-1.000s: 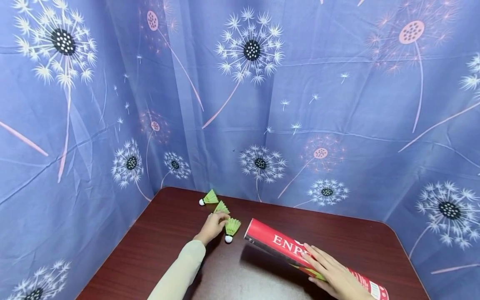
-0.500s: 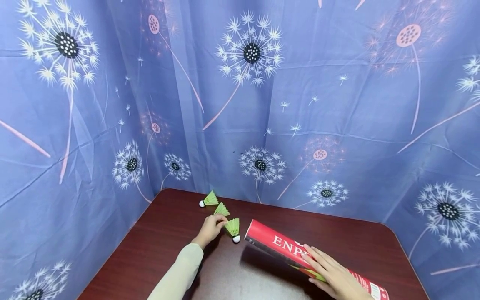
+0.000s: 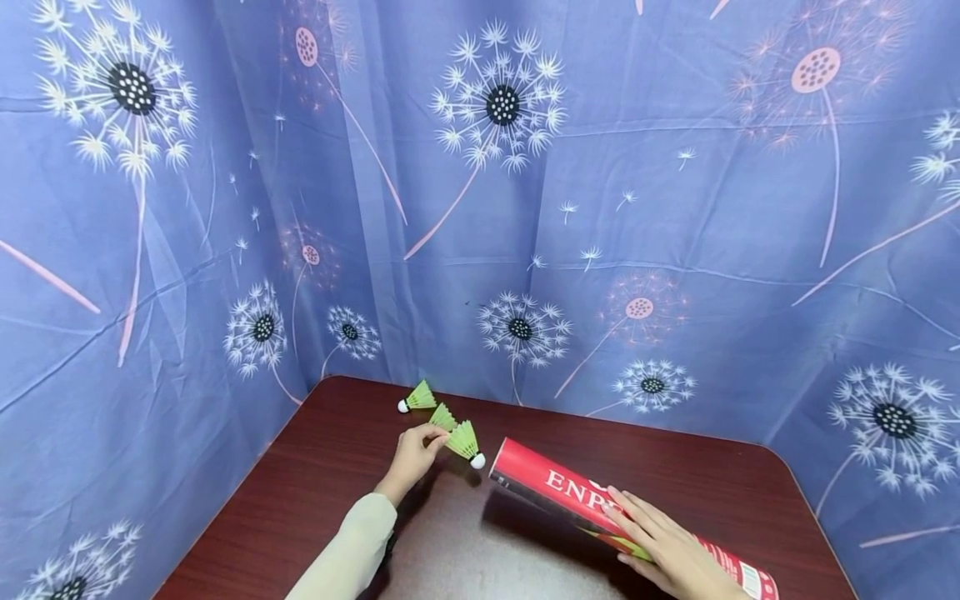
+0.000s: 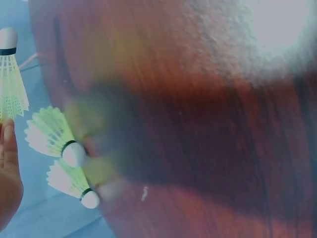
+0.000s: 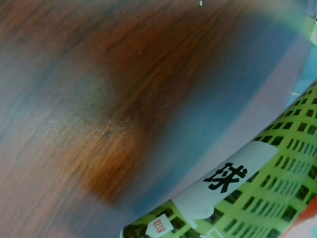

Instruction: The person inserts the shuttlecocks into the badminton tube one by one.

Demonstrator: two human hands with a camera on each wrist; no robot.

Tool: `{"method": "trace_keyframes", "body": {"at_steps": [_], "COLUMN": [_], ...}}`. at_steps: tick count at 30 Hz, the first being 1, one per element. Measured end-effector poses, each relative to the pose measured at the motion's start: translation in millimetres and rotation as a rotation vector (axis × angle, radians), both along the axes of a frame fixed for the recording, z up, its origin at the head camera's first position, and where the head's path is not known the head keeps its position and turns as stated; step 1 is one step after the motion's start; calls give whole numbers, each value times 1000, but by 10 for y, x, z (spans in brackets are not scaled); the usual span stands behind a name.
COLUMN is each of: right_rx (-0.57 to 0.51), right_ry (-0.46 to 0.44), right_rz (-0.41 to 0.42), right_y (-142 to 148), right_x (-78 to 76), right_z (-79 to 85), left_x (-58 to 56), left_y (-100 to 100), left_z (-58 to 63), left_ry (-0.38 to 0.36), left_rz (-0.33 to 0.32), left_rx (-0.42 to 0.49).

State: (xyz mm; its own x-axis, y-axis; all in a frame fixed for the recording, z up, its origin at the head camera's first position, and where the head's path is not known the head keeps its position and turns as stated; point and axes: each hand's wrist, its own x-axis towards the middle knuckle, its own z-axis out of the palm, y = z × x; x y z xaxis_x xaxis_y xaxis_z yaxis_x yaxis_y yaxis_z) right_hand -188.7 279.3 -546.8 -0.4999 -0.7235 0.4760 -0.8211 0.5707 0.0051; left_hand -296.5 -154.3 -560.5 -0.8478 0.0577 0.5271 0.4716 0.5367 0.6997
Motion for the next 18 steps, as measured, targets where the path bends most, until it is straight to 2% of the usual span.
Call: {"method": "trace_keyframes", "body": {"at_steps": [9, 18], "right_rx": [-14, 21], "right_ry": [24, -27], "right_rz": [20, -15], "right_y": [-8, -7], "right_x": [-5, -1], "right_z": [-11, -3], "left_x": [94, 201], "left_y": [53, 153], "left_z": [180, 288], "left_ry": [17, 9], "left_rz": [9, -62], "left_rx": [71, 166]}}
